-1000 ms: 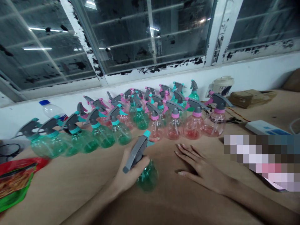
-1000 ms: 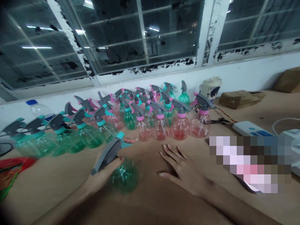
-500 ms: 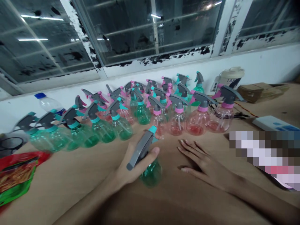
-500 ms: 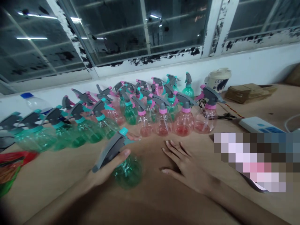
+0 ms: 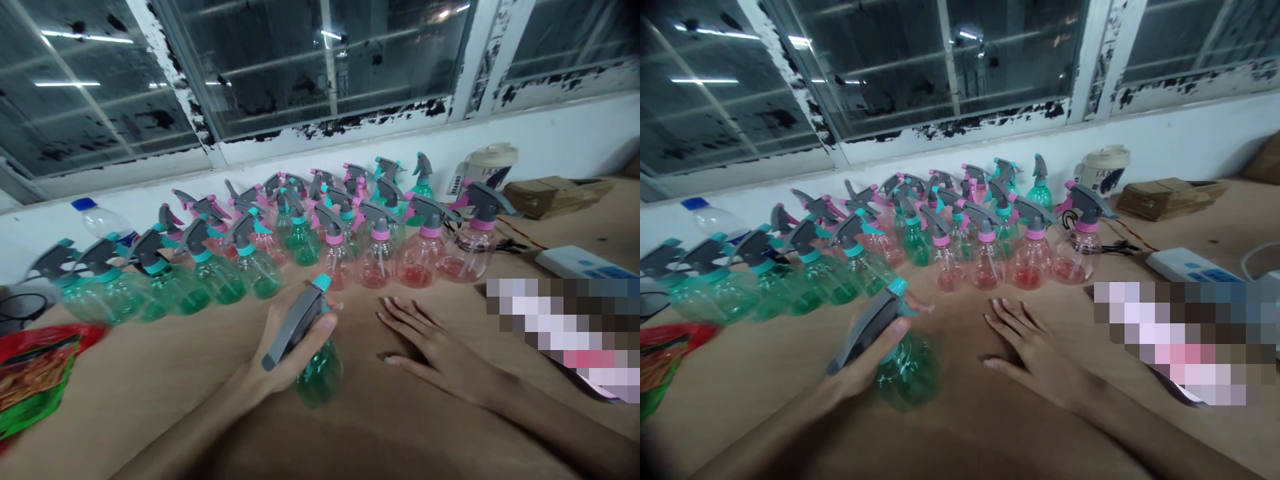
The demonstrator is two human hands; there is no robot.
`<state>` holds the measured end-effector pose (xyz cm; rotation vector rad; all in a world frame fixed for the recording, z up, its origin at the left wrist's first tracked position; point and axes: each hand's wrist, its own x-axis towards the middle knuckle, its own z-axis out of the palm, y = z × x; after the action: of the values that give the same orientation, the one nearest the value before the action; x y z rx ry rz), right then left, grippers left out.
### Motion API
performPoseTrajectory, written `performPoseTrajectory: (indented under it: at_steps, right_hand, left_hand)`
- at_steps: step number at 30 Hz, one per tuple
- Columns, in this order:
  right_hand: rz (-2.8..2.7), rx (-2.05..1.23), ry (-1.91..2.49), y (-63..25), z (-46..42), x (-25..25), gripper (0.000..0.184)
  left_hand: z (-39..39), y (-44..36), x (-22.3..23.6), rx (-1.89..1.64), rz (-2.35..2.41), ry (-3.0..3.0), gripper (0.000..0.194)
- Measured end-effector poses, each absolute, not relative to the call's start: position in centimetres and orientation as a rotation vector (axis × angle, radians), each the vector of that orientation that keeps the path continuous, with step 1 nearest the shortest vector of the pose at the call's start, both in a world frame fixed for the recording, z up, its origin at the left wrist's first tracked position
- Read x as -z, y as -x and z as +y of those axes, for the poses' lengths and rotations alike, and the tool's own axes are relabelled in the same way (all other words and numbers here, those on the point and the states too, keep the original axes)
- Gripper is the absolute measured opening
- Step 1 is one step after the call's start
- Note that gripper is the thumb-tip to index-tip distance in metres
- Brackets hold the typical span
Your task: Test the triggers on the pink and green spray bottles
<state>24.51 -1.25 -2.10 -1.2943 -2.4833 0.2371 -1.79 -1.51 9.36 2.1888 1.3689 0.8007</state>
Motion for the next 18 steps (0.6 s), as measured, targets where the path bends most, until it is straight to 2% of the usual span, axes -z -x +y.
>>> performPoseTrajectory:
  at_steps: [4, 12, 18]
  right_hand:
    - [-2.499, -0.248, 1.305, -24.52, -1.27, 1.95, 0.065]
    - [-2.475, -0.256, 1.291, -24.53, -1.28, 1.99, 0.065]
    - [-2.494, -0.239, 1.292, -24.52, -1.24, 1.96, 0.064]
  left_hand:
    - [-1.05, 1.84, -9.1, -0.865, 1.362, -2.113, 0.028]
    - [-1.53, 1.58, -9.7, -0.84, 1.222, -2.117, 0.036]
    - [-1.59, 1.33, -9.96, -0.874, 1.19, -2.14, 0.034]
